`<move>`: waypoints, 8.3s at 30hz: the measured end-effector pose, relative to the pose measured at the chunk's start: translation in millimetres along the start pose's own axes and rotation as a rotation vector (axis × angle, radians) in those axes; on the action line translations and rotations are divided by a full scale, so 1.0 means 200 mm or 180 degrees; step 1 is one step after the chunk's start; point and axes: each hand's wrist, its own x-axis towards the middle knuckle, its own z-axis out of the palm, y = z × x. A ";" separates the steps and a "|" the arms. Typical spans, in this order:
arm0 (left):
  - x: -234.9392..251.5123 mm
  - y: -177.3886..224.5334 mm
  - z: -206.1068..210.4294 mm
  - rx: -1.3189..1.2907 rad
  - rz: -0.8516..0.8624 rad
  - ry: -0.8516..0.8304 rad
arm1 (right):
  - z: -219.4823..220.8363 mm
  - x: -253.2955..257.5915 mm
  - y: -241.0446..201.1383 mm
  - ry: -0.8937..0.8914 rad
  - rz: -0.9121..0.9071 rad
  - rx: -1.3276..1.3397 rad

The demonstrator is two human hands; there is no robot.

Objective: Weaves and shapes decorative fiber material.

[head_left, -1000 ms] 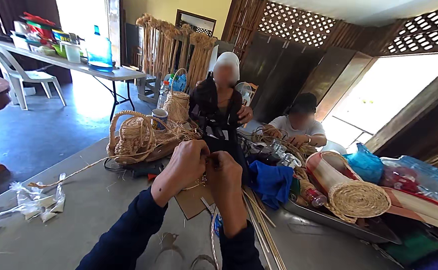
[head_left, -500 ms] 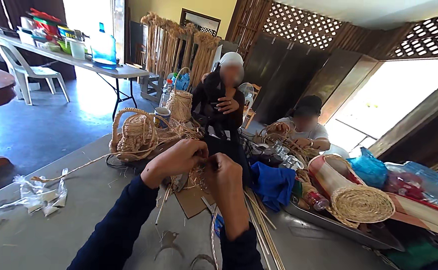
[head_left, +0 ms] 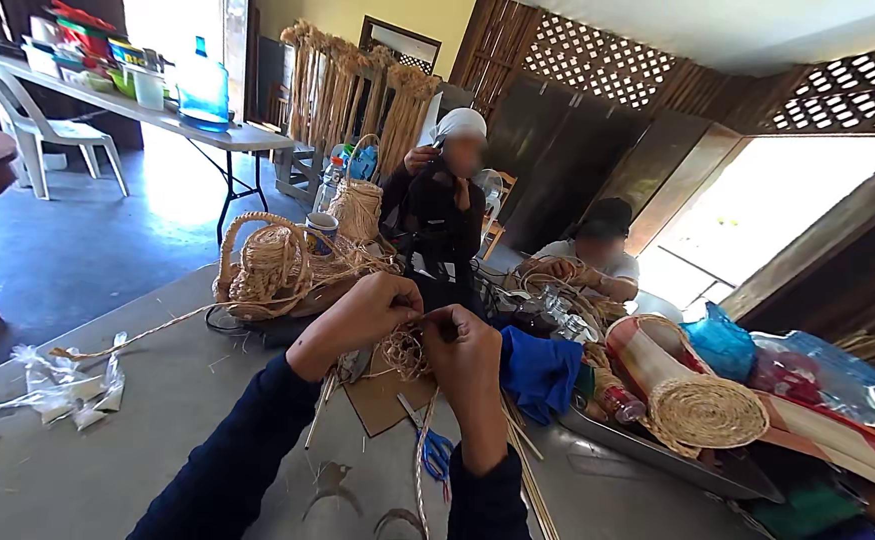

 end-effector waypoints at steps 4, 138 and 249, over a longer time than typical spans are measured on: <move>0.00 -0.05 -0.05 -0.0268 0.0231 -0.0265 | -0.01 0.00 -0.02 -0.0094 -0.0042 0.0072; -0.03 0.03 0.09 0.0928 0.0749 0.0711 | 0.00 0.01 0.01 0.0266 0.0529 0.0829; -0.07 0.10 0.03 0.0766 -0.0012 0.0701 | -0.45 0.03 -0.06 -0.1404 0.1417 -0.0675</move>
